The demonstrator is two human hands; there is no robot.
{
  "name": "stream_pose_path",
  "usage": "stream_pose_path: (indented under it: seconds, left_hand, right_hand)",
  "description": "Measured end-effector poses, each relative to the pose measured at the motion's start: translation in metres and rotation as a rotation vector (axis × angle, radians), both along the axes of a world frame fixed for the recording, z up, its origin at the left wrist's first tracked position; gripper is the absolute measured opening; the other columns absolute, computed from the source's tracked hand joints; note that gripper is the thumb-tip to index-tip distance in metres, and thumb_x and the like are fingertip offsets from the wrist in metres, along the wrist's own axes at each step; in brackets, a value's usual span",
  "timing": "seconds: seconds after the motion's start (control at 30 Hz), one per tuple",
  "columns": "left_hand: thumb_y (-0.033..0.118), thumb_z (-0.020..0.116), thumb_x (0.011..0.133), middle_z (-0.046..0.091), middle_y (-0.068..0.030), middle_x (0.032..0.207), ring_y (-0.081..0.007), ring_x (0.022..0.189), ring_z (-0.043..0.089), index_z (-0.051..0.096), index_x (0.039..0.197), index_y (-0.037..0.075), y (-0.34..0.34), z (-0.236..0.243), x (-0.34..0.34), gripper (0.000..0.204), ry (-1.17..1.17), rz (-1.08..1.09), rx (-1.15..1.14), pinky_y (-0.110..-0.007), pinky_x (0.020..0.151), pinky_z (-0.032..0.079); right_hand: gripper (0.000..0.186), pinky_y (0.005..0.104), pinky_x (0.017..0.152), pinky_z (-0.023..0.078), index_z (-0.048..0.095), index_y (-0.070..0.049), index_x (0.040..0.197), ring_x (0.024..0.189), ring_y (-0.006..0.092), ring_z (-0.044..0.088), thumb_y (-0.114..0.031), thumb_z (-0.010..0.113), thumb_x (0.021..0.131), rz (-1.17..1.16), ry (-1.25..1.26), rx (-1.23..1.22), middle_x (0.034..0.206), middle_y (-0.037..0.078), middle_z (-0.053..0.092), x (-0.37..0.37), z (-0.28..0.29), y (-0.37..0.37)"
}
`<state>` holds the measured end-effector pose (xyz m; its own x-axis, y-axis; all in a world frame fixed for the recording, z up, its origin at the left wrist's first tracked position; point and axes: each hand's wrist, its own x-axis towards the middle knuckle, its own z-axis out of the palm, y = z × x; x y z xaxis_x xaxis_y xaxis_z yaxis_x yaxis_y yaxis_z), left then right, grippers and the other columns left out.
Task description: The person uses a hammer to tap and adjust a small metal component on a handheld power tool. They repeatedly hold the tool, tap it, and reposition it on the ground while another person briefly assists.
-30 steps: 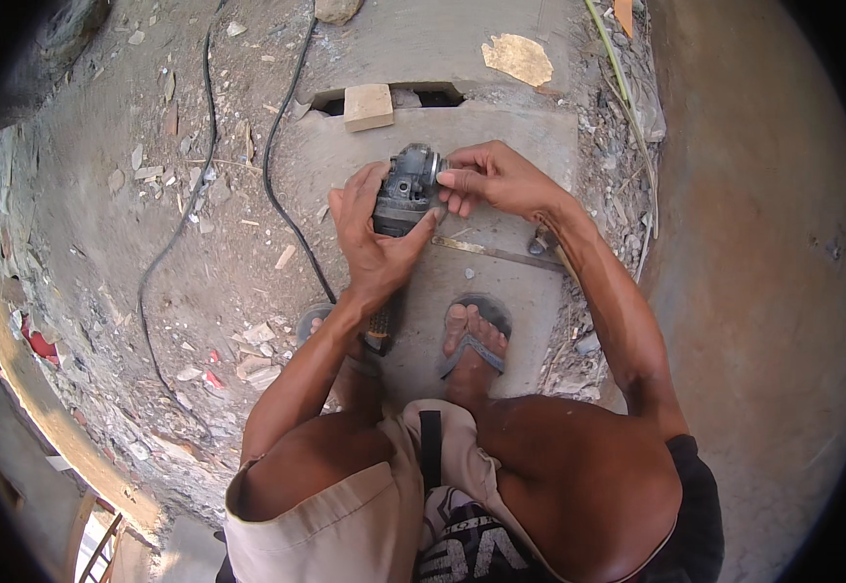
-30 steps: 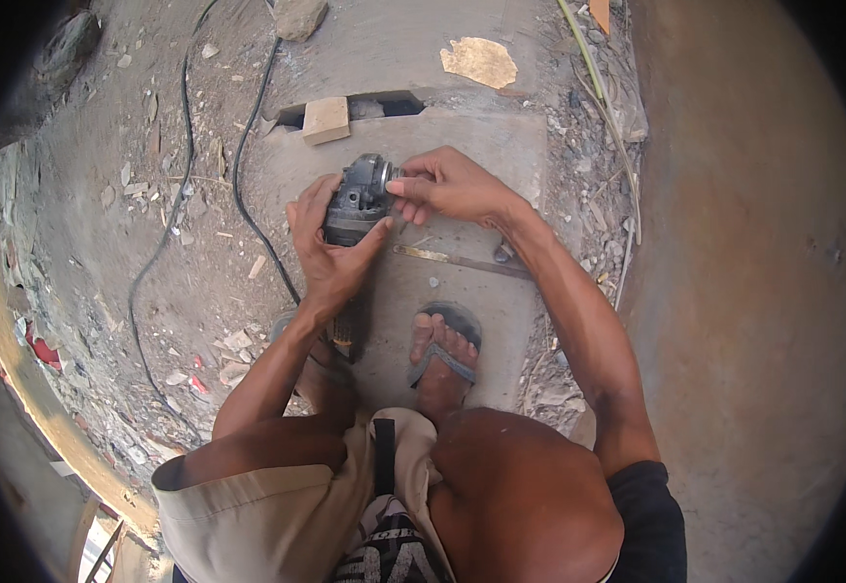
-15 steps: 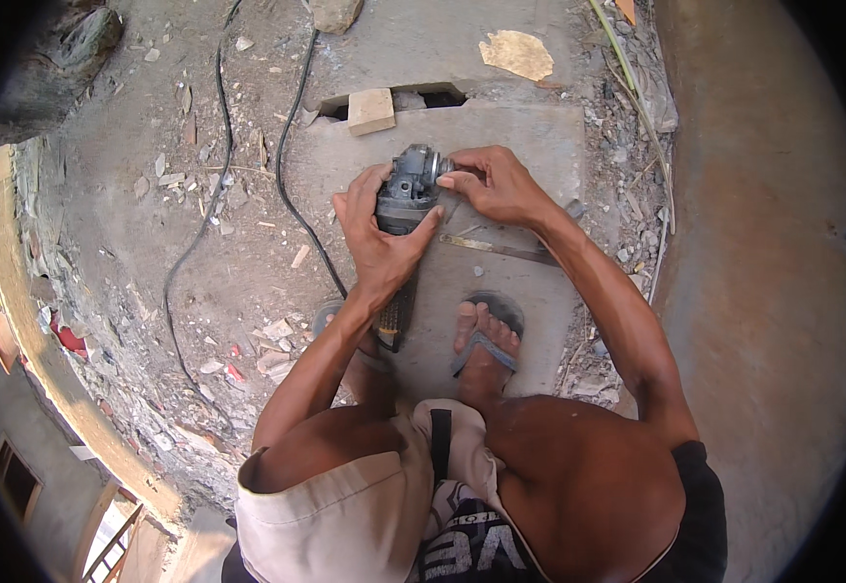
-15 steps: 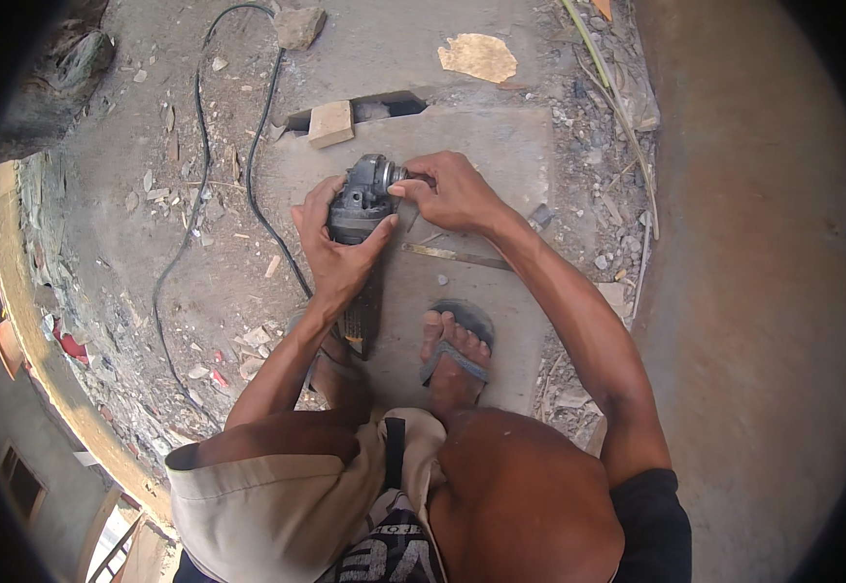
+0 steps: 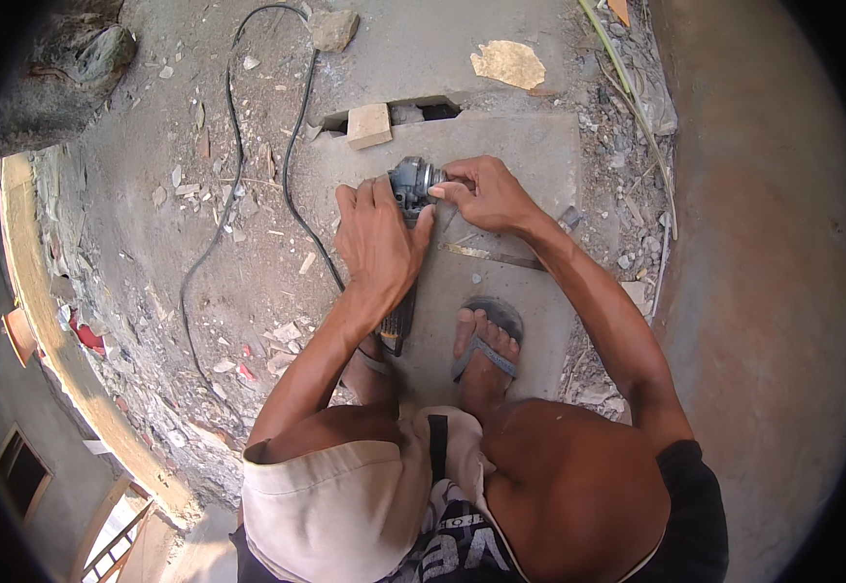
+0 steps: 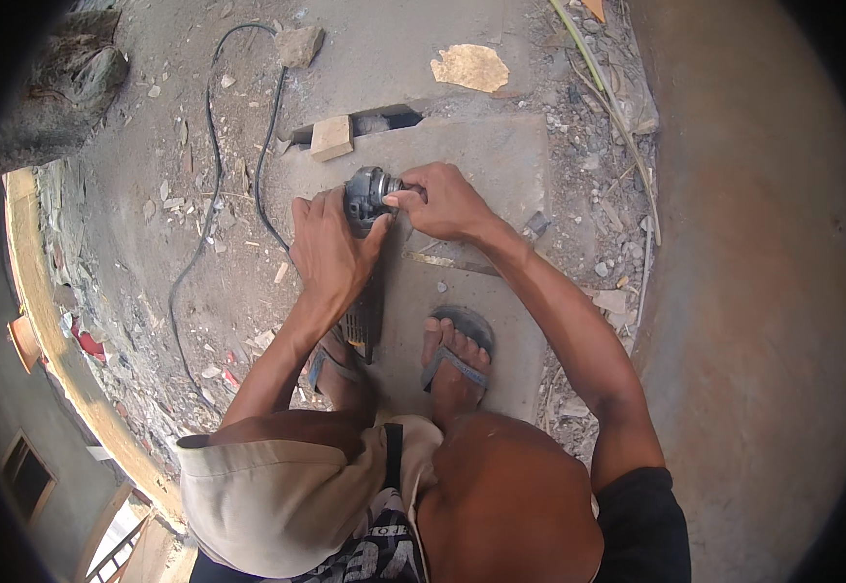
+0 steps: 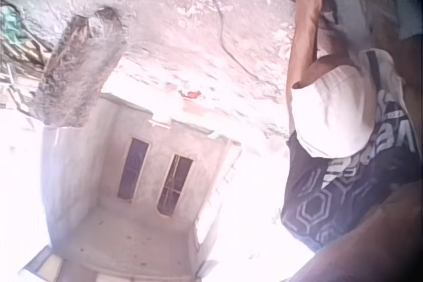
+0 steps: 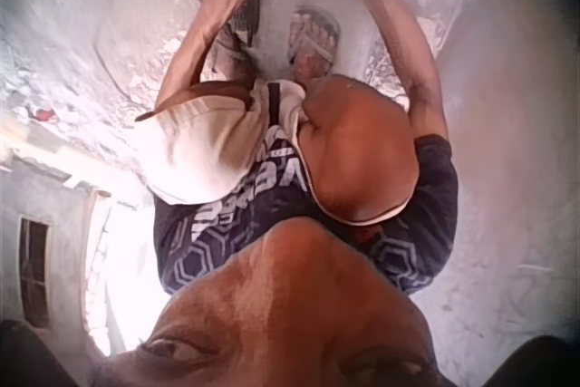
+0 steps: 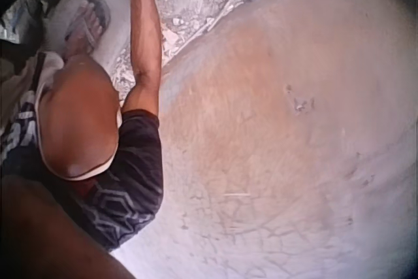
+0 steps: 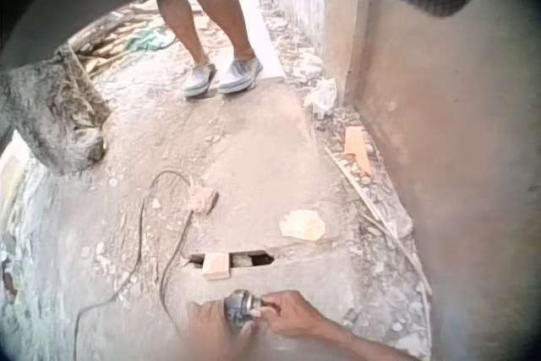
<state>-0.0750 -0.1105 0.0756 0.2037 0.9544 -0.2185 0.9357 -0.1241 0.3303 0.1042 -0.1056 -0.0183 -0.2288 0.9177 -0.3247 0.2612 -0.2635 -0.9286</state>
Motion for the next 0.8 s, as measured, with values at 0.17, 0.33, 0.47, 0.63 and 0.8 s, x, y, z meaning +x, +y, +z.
stream_pose_path:
  seconds: [0.17, 0.33, 0.47, 0.63, 0.8]
  left_hand:
    - [0.030, 0.079, 0.085, 0.064, -0.0219, 0.113, -0.0397, 0.103, 0.054, 0.057, 0.124, -0.007, -0.004, -0.008, 0.001, 0.057, -0.076, 0.011, 0.036, -0.049, 0.083, 0.051]
    - [0.026, 0.078, 0.082, 0.060, -0.0219, 0.116, -0.0381, 0.095, 0.052, 0.053, 0.131, -0.008, -0.019, -0.040, -0.001, 0.065, -0.099, -0.001, 0.345, -0.046, 0.081, 0.048]
    - [0.026, 0.079, 0.080, 0.062, -0.0186, 0.118, -0.0364, 0.091, 0.051, 0.055, 0.131, -0.004, -0.023, -0.051, -0.013, 0.065, -0.163, 0.027, 0.410, -0.046, 0.082, 0.046]
    - [0.028, 0.081, 0.079, 0.064, -0.0167, 0.117, -0.0346, 0.090, 0.051, 0.058, 0.129, -0.002, -0.020, -0.051, -0.007, 0.063, -0.201, 0.051, 0.405, -0.045, 0.080, 0.046]
    - [0.027, 0.081, 0.080, 0.064, -0.0170, 0.114, -0.0346, 0.091, 0.050, 0.060, 0.127, -0.002, -0.021, -0.053, -0.008, 0.059, -0.264, 0.061, 0.399, -0.045, 0.081, 0.045]
  right_hand:
    - [0.036, 0.0406, 0.058, 0.038, 0.064, 0.009, 0.082, 0.061, 0.0176, 0.042, -0.026, 0.068, 0.091, 0.064, -0.078, -0.068, 0.060, 0.015, 0.048, 0.006, 0.031, 0.007]
    - [0.037, 0.0418, 0.060, 0.042, 0.066, 0.008, 0.084, 0.061, 0.0207, 0.047, -0.028, 0.069, 0.091, 0.075, -0.099, -0.072, 0.064, 0.018, 0.057, 0.006, 0.033, 0.009]
    - [0.035, 0.0414, 0.068, 0.049, 0.073, 0.005, 0.089, 0.067, 0.0290, 0.062, -0.029, 0.074, 0.089, 0.286, -0.278, -0.079, 0.072, 0.021, 0.067, 0.015, 0.048, 0.047]
    - [0.039, 0.0389, 0.077, 0.053, 0.074, 0.002, 0.111, 0.079, 0.0279, 0.067, -0.029, 0.079, 0.088, 0.157, -0.372, 0.134, 0.088, 0.017, 0.072, 0.008, 0.048, 0.112]
    - [0.048, 0.0448, 0.098, 0.049, 0.066, -0.002, 0.130, 0.111, 0.0359, 0.062, -0.023, 0.076, 0.088, 0.412, -0.452, 0.647, 0.113, 0.020, 0.066, -0.040, 0.020, 0.122]
